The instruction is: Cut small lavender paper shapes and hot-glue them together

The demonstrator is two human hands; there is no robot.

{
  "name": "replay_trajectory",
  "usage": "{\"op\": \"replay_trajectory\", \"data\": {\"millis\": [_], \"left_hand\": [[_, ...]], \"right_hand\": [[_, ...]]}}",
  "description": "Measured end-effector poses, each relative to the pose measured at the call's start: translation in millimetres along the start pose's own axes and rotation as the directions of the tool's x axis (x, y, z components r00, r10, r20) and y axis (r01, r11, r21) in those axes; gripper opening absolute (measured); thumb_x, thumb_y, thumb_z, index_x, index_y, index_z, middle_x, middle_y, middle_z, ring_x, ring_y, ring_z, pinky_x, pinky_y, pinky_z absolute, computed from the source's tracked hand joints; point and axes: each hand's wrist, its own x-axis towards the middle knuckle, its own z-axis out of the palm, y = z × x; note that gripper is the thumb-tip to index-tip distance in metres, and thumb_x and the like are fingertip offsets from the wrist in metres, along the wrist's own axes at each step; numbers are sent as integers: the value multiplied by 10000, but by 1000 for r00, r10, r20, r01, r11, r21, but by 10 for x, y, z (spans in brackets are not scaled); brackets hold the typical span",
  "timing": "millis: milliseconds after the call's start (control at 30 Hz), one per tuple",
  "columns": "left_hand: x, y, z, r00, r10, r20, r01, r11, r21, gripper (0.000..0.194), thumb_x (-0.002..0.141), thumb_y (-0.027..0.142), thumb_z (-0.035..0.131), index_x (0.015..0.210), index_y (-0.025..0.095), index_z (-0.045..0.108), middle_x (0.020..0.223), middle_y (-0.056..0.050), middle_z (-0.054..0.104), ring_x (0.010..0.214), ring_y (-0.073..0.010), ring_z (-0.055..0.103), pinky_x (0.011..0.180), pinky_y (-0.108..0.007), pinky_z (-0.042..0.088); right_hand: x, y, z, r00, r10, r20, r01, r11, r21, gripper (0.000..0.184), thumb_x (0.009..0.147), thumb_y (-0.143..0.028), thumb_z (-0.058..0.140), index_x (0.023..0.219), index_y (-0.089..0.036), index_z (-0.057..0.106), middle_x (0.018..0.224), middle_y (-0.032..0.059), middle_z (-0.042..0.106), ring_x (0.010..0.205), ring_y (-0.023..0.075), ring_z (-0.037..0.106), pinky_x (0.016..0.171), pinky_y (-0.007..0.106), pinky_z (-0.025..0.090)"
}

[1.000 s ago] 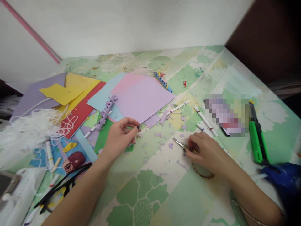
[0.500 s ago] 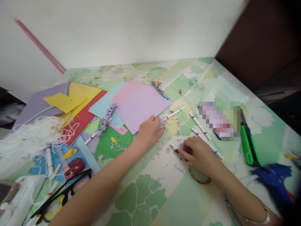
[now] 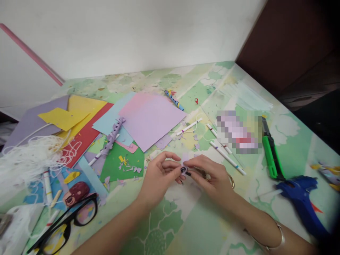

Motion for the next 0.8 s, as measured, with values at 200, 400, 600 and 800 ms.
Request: {"op": "replay_trajectory", "data": {"millis": [200, 400, 600, 800], "left_hand": [[-168, -216, -10, 997, 33, -72, -32, 999, 16, 202, 752, 219, 716, 873, 179, 560, 737, -10, 734, 656, -160, 729, 659, -259, 622], [-251, -461, -114, 935, 347, -74, -317, 911, 262, 96, 796, 129, 620, 844, 178, 687, 639, 12, 731, 412, -99, 647, 436, -164, 559], [-279, -475, -117, 910, 369, -188, -275, 878, 392, 93, 756, 160, 686, 844, 189, 700, 660, 2, 745, 464, -124, 676, 432, -170, 559], [-277, -371, -100, 980, 81, -184, -77, 997, 31, 105, 778, 208, 652, 868, 179, 606, 614, 6, 733, 437, -148, 668, 373, -195, 538]], "right_hand": [[-28, 7, 93, 971, 234, 41, -237, 945, 225, 151, 783, -162, 674, 917, -217, 716, 857, 28, 701, 818, 166, 640, 763, 316, 512], [-58, 46, 155, 992, 112, 61, -123, 968, 217, 128, 798, -142, 664, 853, -227, 743, 785, 18, 718, 743, 147, 655, 696, 281, 523], [-39, -30, 171, 1000, -8, -14, 10, 984, 177, 160, 791, -74, 637, 808, -213, 713, 758, 4, 717, 698, 125, 664, 656, 241, 522], [-115, -20, 164, 978, -186, -91, 172, 974, -146, 284, 811, -102, 664, 1058, -226, 603, 792, -11, 722, 715, 129, 674, 643, 243, 492]]}}
